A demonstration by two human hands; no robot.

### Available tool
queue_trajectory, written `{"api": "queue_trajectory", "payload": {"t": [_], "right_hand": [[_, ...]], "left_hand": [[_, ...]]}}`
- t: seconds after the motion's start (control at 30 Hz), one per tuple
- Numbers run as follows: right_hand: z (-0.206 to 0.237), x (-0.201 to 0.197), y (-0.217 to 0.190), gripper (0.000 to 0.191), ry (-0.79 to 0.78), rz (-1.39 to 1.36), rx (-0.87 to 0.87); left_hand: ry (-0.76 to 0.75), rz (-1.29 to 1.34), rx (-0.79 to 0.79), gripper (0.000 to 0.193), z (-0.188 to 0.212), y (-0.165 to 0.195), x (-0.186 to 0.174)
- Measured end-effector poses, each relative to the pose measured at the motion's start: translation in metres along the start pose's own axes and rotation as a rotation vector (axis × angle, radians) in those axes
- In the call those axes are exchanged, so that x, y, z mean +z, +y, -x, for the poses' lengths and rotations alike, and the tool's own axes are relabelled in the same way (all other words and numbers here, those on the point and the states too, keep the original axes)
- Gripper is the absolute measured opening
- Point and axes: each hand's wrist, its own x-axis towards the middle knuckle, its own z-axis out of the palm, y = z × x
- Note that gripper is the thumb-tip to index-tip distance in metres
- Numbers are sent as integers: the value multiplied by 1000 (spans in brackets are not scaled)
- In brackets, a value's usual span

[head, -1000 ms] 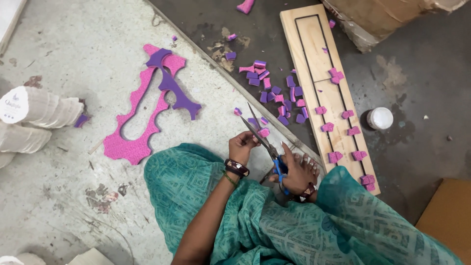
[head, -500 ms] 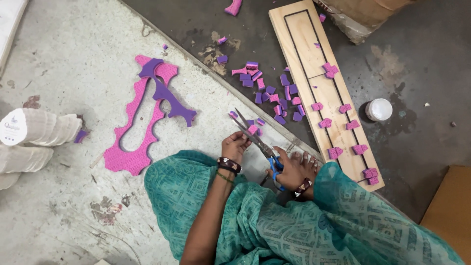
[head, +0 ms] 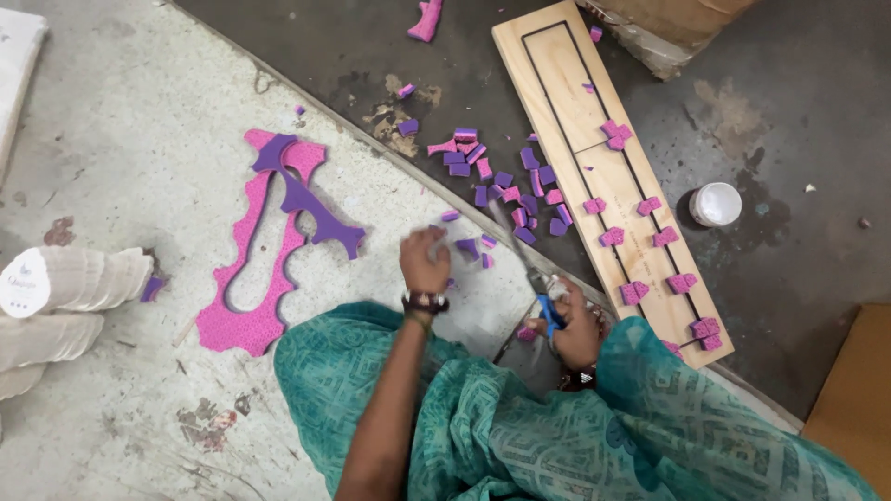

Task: The person sits on the floor and glues small pink and purple foam pieces one at a time onto a long wooden board, pressing each piece into place along marked lines. They occasionally pick up glue from a small white container and use scissors to trim foam pieces before placing them.

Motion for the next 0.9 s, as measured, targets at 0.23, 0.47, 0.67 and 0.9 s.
{"api": "queue_trajectory", "payload": {"t": [0.23, 0.47, 0.67, 0.9], "right_hand": [[0, 1, 45, 94, 215, -451, -120], [8, 0, 47, 94, 232, -559, -84], [7, 2, 43, 93, 216, -541, -27], [9, -2, 34, 91, 167, -475, -77]], "left_hand": [[-125, -192, 268, 27, -132, 3, 49], [-231, -530, 397, 27, -143, 3, 70], [-167, -419, 355, 12, -130, 7, 53], [-202, -380, 363, 34, -122, 3, 48]]}}
